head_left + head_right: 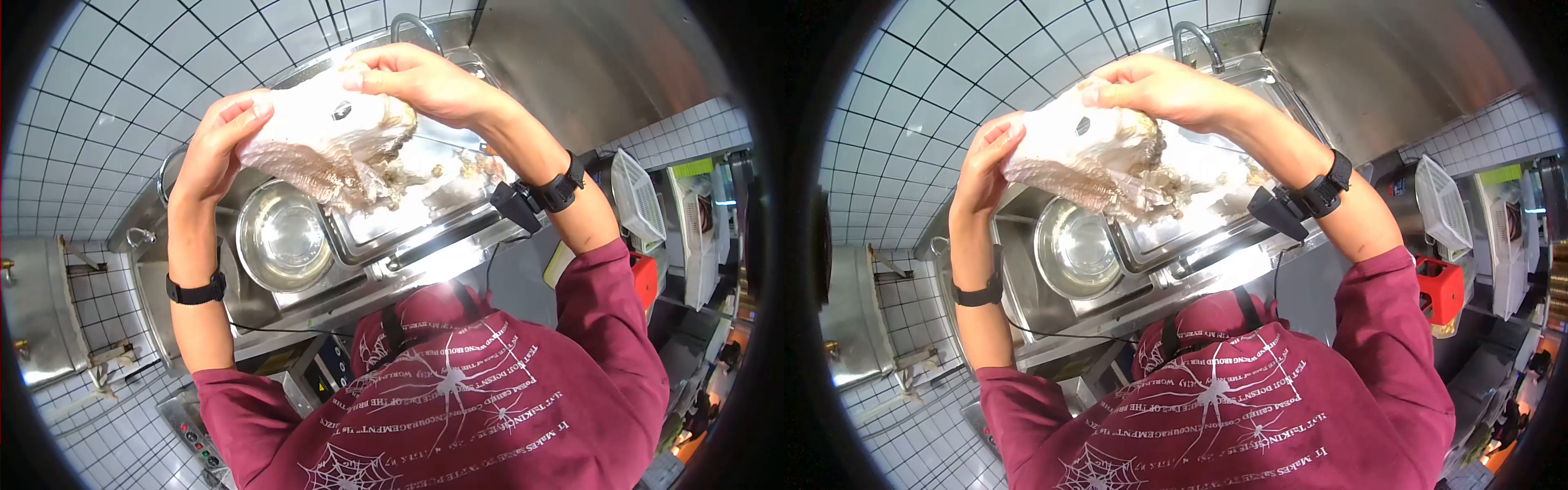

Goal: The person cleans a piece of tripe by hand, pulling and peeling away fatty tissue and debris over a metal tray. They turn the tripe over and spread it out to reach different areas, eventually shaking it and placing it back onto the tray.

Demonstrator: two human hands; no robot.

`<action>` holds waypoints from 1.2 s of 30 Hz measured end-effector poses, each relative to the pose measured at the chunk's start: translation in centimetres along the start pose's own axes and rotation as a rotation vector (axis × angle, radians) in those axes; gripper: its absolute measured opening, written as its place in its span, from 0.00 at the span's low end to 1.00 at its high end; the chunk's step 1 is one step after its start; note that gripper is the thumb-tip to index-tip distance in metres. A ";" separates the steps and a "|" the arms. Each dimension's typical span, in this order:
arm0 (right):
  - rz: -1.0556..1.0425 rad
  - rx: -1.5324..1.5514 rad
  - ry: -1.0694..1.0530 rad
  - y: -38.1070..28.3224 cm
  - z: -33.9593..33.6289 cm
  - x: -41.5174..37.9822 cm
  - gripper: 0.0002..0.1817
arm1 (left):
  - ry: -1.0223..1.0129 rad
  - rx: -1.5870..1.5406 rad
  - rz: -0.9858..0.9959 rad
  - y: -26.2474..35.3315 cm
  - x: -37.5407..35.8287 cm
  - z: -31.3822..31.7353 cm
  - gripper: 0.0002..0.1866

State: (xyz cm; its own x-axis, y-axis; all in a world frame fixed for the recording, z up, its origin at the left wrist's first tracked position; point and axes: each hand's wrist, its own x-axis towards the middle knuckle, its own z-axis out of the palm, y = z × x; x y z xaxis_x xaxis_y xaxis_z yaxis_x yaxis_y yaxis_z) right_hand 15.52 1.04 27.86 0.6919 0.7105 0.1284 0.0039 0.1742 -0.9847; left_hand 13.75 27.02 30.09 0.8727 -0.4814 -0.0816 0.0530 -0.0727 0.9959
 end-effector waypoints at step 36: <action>0.081 -0.087 0.082 1.6 1.9 -5.5 0.20 | -0.272 0.053 0.065 -3.4 -1.3 1.8 0.16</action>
State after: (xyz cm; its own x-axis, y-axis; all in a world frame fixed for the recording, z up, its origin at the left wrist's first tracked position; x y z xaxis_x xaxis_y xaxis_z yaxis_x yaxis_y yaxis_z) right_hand 10.35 -1.29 25.80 0.7494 0.6608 0.0416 0.0059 0.0561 -0.9984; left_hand 11.51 26.32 26.78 0.7107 -0.7028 -0.0323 -0.0301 -0.0762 0.9966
